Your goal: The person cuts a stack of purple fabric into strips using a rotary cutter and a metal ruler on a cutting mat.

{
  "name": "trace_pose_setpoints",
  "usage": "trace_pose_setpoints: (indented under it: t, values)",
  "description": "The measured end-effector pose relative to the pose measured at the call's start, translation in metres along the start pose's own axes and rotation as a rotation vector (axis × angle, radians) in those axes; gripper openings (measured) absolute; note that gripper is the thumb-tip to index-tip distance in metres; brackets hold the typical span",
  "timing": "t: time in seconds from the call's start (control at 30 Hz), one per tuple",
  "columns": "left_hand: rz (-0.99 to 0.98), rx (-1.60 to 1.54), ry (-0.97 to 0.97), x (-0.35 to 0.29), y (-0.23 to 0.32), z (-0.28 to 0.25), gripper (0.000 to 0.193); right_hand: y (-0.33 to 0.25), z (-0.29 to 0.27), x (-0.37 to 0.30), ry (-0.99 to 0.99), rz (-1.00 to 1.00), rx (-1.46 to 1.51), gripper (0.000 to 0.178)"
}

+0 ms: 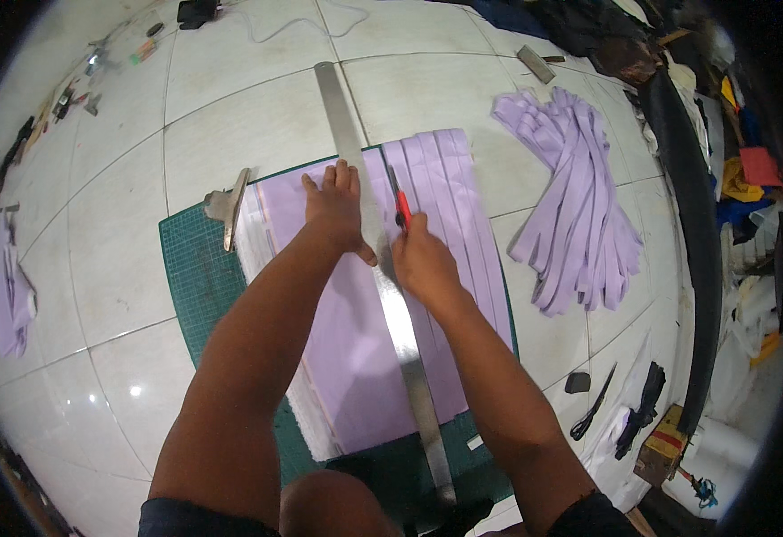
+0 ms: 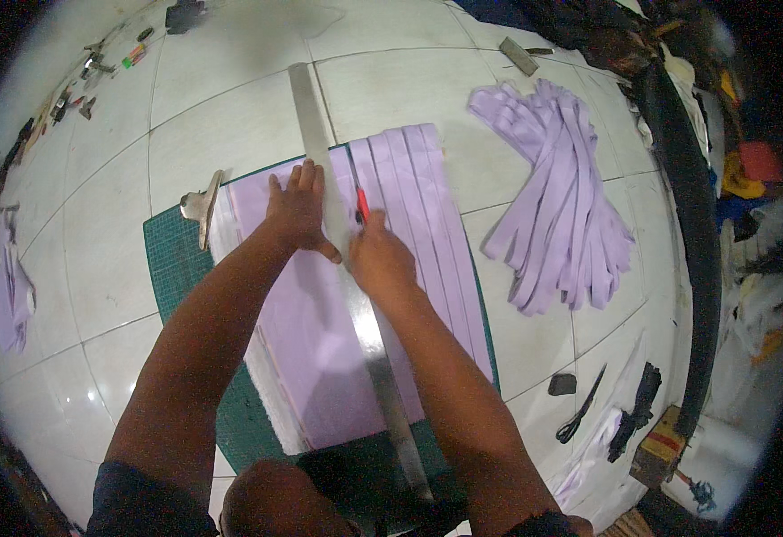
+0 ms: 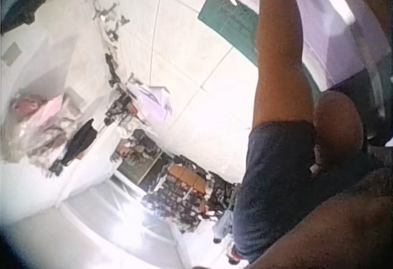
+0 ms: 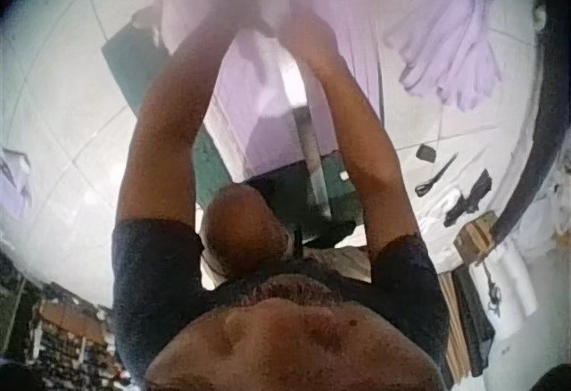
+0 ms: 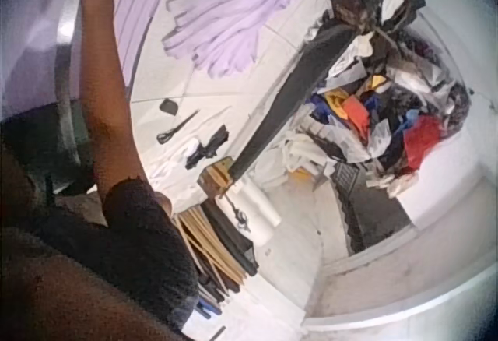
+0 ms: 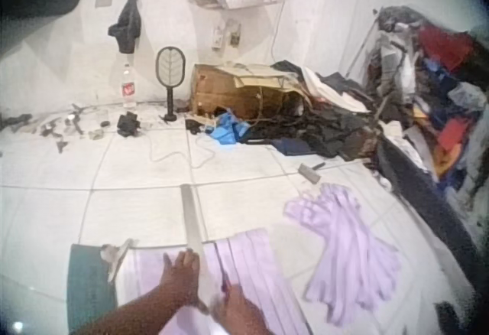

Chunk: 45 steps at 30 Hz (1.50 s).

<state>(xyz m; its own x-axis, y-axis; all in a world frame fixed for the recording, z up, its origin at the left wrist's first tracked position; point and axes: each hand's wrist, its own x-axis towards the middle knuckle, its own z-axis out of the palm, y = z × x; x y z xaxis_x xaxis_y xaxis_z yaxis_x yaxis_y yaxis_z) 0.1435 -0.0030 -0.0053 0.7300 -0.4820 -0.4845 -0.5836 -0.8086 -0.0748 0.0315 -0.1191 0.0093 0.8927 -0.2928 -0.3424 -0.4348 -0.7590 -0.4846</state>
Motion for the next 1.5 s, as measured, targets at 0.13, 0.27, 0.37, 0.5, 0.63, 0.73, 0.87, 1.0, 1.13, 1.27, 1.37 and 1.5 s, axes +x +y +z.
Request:
trace_pose_setpoints:
  t: [0.13,0.27,0.37,0.5,0.63,0.73,0.87,1.0,1.13,1.27,1.37,1.5]
  values:
    - [-0.005,0.016,0.000,0.001,-0.002,0.005,0.157,-0.031,0.013,0.041,-0.029,0.000,0.000,0.028]
    - [0.011,0.012,-0.052,0.001,-0.003,0.000,0.157,-0.038,0.020,0.056,-0.042,0.039,0.005,0.031]
    - [0.012,0.017,-0.067,0.002,-0.003,0.001,0.156,-0.037,0.024,0.059,-0.056,0.032,0.021,0.034]
    - [0.022,0.011,-0.040,0.003,-0.005,0.004,0.156,-0.039,0.023,0.062,-0.065,0.061,0.027,0.035]
    - [-0.001,-0.003,-0.007,0.001,-0.004,0.004,0.152,-0.043,0.019,0.063,-0.065,0.051,0.013,0.036]
    - [0.015,0.006,-0.003,0.001,-0.001,0.002,0.152,-0.044,0.007,0.066,-0.089,0.038,-0.004,0.033]
    - [0.010,0.019,-0.026,0.001,-0.002,0.000,0.153,-0.033,0.005,0.055,-0.156,0.030,-0.057,0.031]
    - [0.029,0.014,0.021,-0.001,-0.003,0.004,0.156,-0.012,0.000,-0.004,-0.291,0.106,-0.022,0.035]
    - [0.035,-0.006,0.031,-0.002,-0.009,0.009,0.158,0.005,-0.003,-0.074,-0.395,0.235,0.064,0.033]
    - [0.048,-0.004,0.023,0.002,0.002,0.001,0.159,0.055,0.014,-0.143,-0.419,0.275,-0.020,0.034]
    - [0.043,-0.026,0.017,0.001,-0.008,0.006,0.159,0.049,-0.001,-0.143,-0.435,0.259,-0.132,0.031]
    - [0.037,-0.015,0.024,0.000,-0.006,0.003,0.160,0.024,-0.040,-0.129,-0.484,0.131,-0.262,0.029]
